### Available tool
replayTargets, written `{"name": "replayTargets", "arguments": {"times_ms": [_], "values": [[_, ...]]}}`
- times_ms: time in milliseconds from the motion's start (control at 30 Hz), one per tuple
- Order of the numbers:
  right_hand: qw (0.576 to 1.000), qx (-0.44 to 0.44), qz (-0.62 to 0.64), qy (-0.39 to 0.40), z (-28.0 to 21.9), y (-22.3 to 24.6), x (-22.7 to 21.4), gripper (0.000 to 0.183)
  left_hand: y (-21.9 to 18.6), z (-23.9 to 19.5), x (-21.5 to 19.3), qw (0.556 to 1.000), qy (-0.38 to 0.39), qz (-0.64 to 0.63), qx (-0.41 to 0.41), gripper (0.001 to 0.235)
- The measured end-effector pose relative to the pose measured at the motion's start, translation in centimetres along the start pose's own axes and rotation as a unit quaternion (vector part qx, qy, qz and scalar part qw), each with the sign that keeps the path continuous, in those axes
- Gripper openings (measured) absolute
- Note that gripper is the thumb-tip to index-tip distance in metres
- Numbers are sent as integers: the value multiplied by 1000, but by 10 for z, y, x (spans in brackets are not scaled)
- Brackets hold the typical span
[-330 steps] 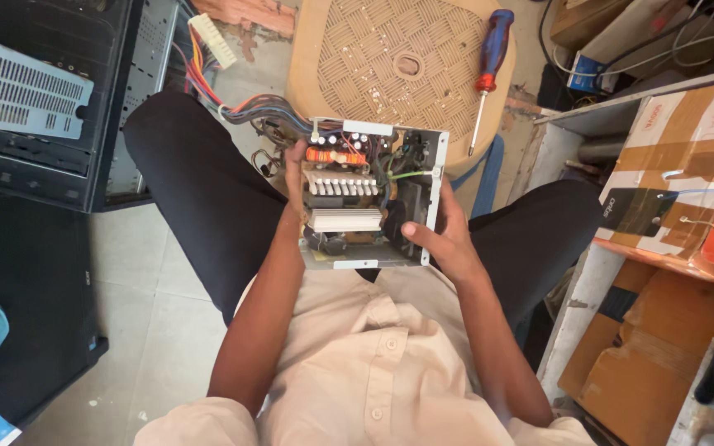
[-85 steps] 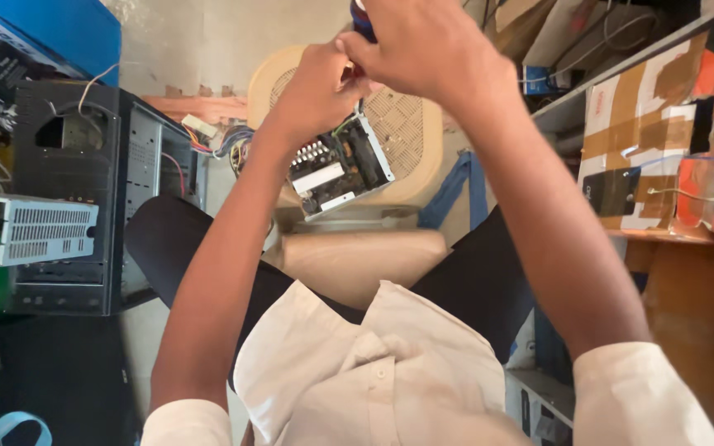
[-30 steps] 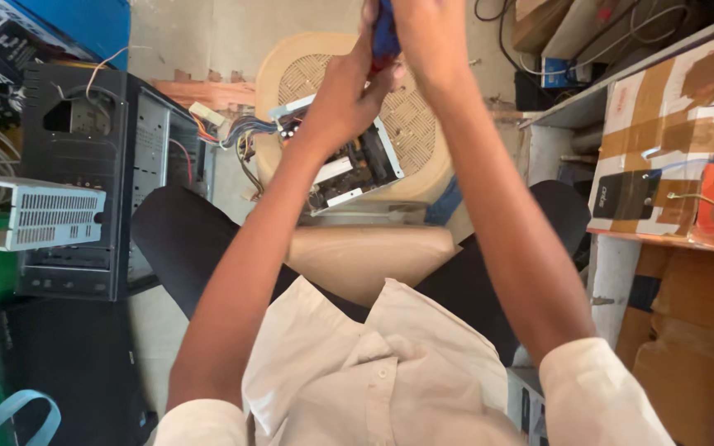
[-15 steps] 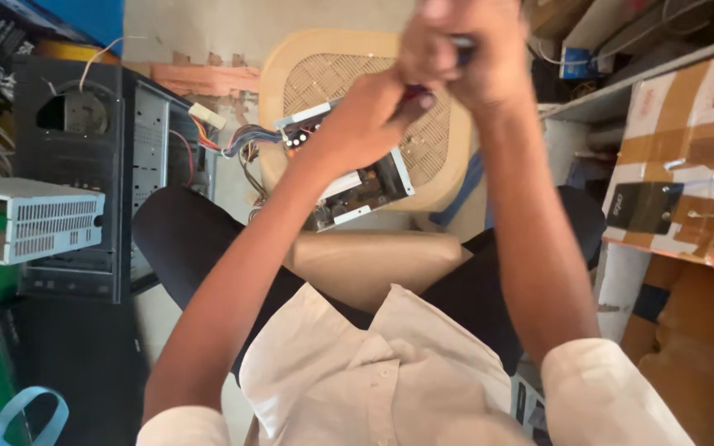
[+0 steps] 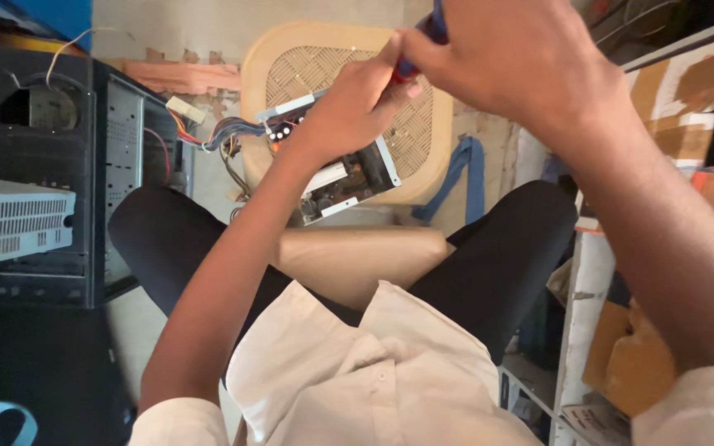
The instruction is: The person disassembles a computer power supply unit using a screwdriver, removes the metal casing, and inspects the internal components. They then reassemble the unit and secure it with screws.
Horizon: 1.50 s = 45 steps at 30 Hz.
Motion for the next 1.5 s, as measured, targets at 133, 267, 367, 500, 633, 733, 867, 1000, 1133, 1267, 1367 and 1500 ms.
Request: {"name": "replayTargets", "arguments": {"times_ms": [133, 267, 367, 500, 633, 733, 867, 1000, 1133, 1267, 1367, 1500], "values": [[996, 56, 0, 66, 15, 11, 5, 51, 11, -3, -2, 999, 10, -10, -45, 24], [996, -49, 42, -58, 24, 27, -9, 42, 8, 1, -10, 998, 14, -40, -53, 34], [998, -49, 37, -31, 25, 18, 2, 40, 14, 2, -7, 994, 47, -40, -85, 38], [999, -42, 26, 18, 27, 14, 0, 38, 3, 4, -6, 998, 49, -28, -35, 33], [993, -98, 46, 37, 18, 27, -14, 32, 0, 6, -6, 995, 82, -39, -33, 27], [989, -124, 52, 56, 11, 32, -7, 32, 3, 6, -3, 995, 99, -11, -31, 28], [991, -83, 35, 98, 21, 31, -6, 35, 0, 5, -7, 996, 84, -9, -33, 24], [956, 99, 50, 270, 26, 2, 21, 37, -3, 8, -1, 996, 92, -7, -11, 25], [830, 300, 119, 455, 10, -23, 67, 40, -5, -1, -2, 997, 72, -23, 19, 25], [794, 319, 192, 482, 9, -18, 86, 29, 7, 8, 10, 991, 126, -39, -33, 23], [816, 278, 126, 490, 13, -19, 82, 26, 12, 10, 5, 988, 140, -70, -12, 29], [813, 108, -151, 552, 12, -4, 69, 29, 21, 13, 6, 980, 169, -107, -2, 38]]}}
Point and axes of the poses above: each hand's wrist, its own z-axis towards the middle knuckle, its own x-axis out of the palm, y = z × x, the point moved 10 cm from there along z, towards the middle knuckle, and after that the axes turned 6 degrees about -x, right-handed, at the moved point
